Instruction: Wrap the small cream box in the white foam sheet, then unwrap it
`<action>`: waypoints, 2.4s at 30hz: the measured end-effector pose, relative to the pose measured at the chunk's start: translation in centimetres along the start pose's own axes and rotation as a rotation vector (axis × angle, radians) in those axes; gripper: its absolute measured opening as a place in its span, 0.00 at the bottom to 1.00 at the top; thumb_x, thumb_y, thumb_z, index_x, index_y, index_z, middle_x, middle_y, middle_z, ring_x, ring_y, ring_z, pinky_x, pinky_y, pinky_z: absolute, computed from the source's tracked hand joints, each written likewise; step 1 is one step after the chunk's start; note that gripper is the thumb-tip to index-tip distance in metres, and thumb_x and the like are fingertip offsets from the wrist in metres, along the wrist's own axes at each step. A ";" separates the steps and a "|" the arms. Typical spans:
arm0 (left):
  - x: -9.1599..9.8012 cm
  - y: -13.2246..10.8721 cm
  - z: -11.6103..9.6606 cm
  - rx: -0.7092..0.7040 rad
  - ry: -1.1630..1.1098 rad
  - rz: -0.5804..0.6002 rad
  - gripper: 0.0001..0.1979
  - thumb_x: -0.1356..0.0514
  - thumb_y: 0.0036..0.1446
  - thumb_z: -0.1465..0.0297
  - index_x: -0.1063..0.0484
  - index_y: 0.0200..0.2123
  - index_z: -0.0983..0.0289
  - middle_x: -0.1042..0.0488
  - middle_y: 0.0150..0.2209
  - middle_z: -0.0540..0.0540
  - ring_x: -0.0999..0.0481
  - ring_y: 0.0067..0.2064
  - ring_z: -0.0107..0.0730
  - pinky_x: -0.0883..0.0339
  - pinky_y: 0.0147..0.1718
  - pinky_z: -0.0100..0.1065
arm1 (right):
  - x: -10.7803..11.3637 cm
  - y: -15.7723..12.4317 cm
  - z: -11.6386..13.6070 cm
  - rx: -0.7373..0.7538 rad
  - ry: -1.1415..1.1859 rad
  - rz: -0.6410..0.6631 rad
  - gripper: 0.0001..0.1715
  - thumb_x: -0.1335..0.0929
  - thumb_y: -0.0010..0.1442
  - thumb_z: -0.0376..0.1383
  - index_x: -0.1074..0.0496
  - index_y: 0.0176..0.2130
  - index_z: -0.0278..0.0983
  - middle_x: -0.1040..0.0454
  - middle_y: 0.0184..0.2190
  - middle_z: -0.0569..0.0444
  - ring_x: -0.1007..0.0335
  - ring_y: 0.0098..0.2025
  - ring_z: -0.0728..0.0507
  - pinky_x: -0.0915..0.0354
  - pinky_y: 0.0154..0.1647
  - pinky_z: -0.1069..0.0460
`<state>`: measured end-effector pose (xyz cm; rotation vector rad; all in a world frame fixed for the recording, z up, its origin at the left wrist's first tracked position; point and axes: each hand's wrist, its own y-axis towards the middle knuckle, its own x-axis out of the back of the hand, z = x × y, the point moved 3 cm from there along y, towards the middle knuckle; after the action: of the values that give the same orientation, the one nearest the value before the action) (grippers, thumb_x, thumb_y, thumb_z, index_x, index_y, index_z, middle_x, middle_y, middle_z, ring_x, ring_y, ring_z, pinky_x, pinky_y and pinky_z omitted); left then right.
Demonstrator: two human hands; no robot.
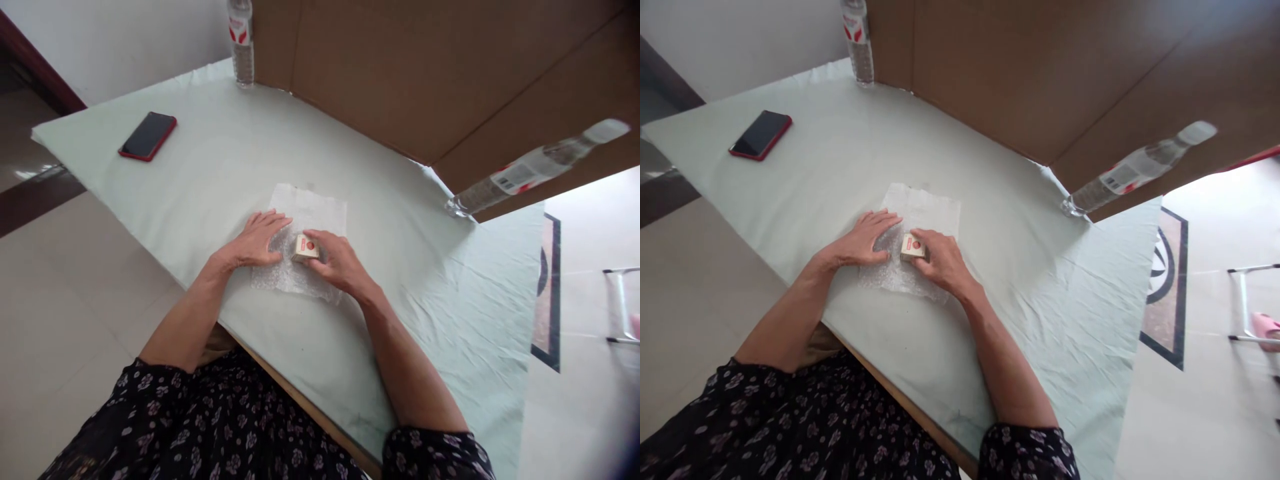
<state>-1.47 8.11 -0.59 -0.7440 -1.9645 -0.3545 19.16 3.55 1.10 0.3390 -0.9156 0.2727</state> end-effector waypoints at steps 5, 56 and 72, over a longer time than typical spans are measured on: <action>-0.1 0.0 -0.1 -0.008 0.016 -0.012 0.42 0.42 0.50 0.66 0.45 0.69 0.61 0.45 0.72 0.62 0.53 0.74 0.55 0.62 0.70 0.59 | -1.7 0.0 -0.9 -0.007 -0.030 0.055 0.33 0.31 0.60 0.38 0.34 0.64 0.41 0.24 0.57 0.46 0.29 0.53 0.34 0.36 0.55 0.38; -0.1 0.7 -4.3 0.220 -0.643 -0.446 0.07 0.39 0.53 0.65 0.28 0.28 0.63 0.18 0.46 0.56 0.21 0.44 0.37 0.31 0.43 0.36 | 0.4 0.5 -1.6 -0.260 0.617 -0.165 0.13 0.29 0.55 0.44 0.31 0.28 0.38 0.21 0.42 0.50 0.27 0.39 0.44 0.35 0.41 0.49; -0.4 0.0 -4.4 0.245 -0.684 -0.408 0.08 0.38 0.50 0.65 0.29 0.25 0.63 0.19 0.36 0.54 0.23 0.40 0.35 0.32 0.43 0.35 | 1.1 -0.9 -1.2 -0.189 0.270 -0.351 0.08 0.32 0.60 0.42 0.27 0.35 0.39 0.20 0.38 0.51 0.27 0.41 0.41 0.36 0.44 0.46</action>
<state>1.71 5.67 1.16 -0.3119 -2.7558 -0.0891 20.99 3.30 1.14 0.2735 -0.5966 -0.0905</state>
